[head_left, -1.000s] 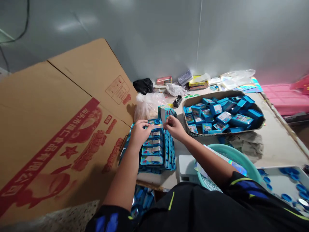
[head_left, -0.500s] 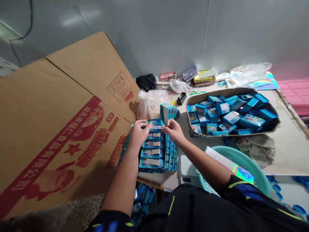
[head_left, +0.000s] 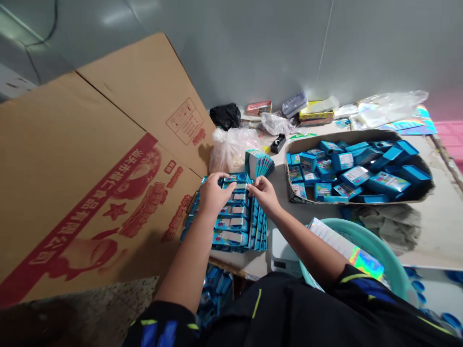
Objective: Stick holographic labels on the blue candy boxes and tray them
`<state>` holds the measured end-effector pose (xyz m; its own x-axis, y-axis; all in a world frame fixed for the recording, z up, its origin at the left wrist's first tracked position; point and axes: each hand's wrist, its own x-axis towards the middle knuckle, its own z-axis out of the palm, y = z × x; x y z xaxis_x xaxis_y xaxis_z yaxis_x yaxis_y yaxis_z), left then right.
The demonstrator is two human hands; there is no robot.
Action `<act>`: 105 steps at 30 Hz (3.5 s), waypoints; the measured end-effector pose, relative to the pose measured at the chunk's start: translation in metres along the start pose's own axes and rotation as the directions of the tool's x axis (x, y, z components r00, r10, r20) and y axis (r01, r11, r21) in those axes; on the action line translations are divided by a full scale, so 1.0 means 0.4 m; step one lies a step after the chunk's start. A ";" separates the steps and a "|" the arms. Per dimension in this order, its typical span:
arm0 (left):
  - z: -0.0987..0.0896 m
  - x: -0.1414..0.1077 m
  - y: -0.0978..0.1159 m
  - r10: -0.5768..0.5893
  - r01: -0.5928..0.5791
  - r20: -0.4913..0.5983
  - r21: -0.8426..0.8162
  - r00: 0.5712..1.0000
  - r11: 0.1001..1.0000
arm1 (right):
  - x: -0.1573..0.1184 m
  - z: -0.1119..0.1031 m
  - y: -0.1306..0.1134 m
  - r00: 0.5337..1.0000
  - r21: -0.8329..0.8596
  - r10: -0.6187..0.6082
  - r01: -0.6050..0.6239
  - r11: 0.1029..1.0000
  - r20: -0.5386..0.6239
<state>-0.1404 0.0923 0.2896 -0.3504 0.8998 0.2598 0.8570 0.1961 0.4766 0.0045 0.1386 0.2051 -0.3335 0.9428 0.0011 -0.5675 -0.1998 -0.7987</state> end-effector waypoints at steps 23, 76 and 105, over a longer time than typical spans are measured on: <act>0.239 -0.301 0.342 0.906 -0.668 0.126 -0.635 0.405 0.387 | -0.672 -0.750 -0.157 0.755 -0.808 -0.292 -0.564 0.168 -0.588; 0.902 -0.484 0.444 0.663 -0.729 0.688 -0.286 0.297 0.622 | -1.271 -0.661 0.002 0.453 -0.654 -0.473 -0.576 0.491 -0.755; 0.866 -0.493 0.418 0.766 -0.719 0.552 -0.379 0.330 0.583 | -1.245 -0.707 -0.033 0.531 -0.725 -0.493 -0.514 0.459 -0.689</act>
<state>0.2028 0.0824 0.0271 0.7490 0.6624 -0.0125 0.6083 -0.6802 0.4089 0.3909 -0.2528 0.0448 0.6214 0.7832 -0.0201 0.4568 -0.3830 -0.8029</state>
